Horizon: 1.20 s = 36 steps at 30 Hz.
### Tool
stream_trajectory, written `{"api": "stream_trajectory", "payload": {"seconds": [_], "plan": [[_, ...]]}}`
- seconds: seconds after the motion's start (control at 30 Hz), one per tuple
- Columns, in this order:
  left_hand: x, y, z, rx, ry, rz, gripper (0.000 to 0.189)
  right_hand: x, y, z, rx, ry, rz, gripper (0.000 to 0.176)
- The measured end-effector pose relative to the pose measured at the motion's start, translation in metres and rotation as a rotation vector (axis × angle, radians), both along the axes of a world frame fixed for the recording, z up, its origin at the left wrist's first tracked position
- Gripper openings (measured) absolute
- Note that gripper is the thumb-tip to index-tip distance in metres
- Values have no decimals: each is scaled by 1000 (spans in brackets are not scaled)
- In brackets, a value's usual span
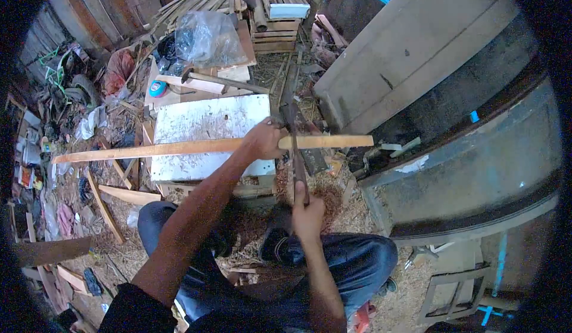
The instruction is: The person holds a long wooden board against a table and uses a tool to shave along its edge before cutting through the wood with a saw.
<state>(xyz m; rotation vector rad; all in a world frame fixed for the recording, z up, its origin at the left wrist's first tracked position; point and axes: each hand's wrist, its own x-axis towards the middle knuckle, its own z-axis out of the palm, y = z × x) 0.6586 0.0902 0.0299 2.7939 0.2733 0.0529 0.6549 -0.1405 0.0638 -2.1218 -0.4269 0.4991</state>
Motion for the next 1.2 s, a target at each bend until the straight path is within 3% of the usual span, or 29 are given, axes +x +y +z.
{"api": "stream_trajectory", "payload": {"seconds": [0.13, 0.2, 0.37, 0.43, 0.53, 0.8, 0.97, 1.13, 1.2], "plan": [[2, 2, -18, 50, -76, 24, 31, -18, -38, -5, 95, -32, 8, 59], [2, 5, -20, 64, -119, 16, 24, -21, -51, -6, 52, 88, -15, 54], [5, 6, -27, 63, -107, 7, 33, -15, -59, 26, 50, 162, 127, 44], [5, 7, -20, 84, -85, 18, 34, -15, -56, 50, 370, -35, 223, 37], [0, 4, -15, 21, -78, -4, 34, -2, -69, 43, 307, 153, 115, 37], [2, 4, -13, 4, -50, 15, 39, -26, -46, 39, 157, -99, 78, 50], [3, 6, -17, 43, -45, -5, 40, -12, -16, 11, 138, -81, -37, 45], [5, 6, -18, 29, 11, -4, 39, 1, 17, 34, 83, -165, 73, 45], [4, 6, -21, 6, -117, -7, 38, -2, 9, 41, 88, -190, 71, 45]]}}
